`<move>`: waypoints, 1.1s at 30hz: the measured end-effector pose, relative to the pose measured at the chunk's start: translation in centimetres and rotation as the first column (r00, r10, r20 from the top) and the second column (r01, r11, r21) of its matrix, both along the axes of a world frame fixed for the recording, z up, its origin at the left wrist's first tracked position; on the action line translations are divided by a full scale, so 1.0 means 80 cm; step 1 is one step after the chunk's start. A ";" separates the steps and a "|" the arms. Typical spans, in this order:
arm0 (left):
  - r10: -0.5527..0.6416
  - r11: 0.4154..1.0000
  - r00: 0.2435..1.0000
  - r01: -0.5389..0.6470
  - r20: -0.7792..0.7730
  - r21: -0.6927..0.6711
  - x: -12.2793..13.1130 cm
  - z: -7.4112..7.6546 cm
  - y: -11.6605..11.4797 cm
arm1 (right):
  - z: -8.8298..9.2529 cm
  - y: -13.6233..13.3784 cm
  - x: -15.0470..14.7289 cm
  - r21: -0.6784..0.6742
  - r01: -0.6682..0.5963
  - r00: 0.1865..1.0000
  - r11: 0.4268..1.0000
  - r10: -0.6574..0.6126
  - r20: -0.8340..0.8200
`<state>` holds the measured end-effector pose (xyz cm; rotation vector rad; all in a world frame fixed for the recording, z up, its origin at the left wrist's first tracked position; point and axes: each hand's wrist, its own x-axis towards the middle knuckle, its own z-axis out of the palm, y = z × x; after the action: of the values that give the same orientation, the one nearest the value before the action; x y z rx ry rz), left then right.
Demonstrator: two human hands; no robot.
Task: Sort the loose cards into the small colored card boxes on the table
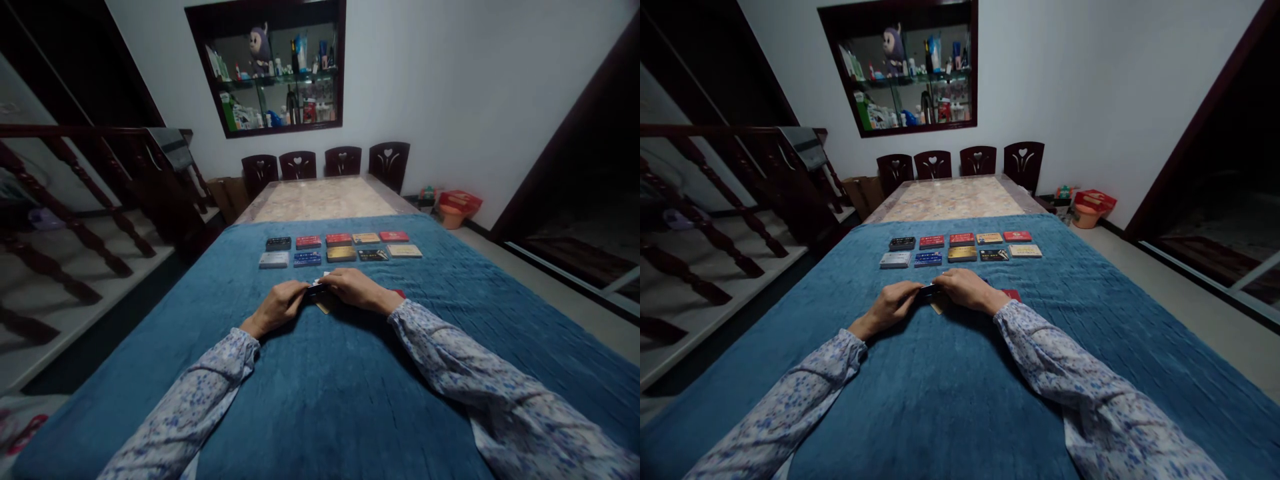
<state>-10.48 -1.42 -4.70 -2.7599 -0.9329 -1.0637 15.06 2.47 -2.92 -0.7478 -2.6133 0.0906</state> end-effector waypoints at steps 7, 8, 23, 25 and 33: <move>0.026 1.000 0.998 -0.025 0.051 -0.012 -0.003 -0.014 0.011 | -0.016 0.006 -0.005 -0.016 0.068 0.994 0.998 -0.069 -0.087; 0.034 0.999 0.998 -0.033 0.052 -0.018 -0.003 -0.014 0.012 | -0.018 0.007 -0.006 -0.014 0.068 0.992 0.998 -0.069 -0.101; 0.078 0.989 0.996 -0.073 0.039 -0.128 0.003 -0.012 0.010 | -0.025 0.001 -0.010 0.117 0.107 0.991 0.987 -0.096 -0.095; 0.084 0.987 0.996 -0.077 0.042 -0.140 0.005 -0.012 0.009 | -0.026 0.003 -0.010 0.128 0.097 0.990 0.987 -0.083 -0.112; 0.126 0.980 0.991 -0.118 0.039 -0.162 0.011 -0.014 0.009 | -0.037 0.010 -0.011 0.151 0.056 0.990 0.987 -0.035 -0.138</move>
<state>-9.59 -0.73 -5.82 -2.7674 -1.2281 -1.0872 14.18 3.27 -5.84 -0.7206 -2.4411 -0.0717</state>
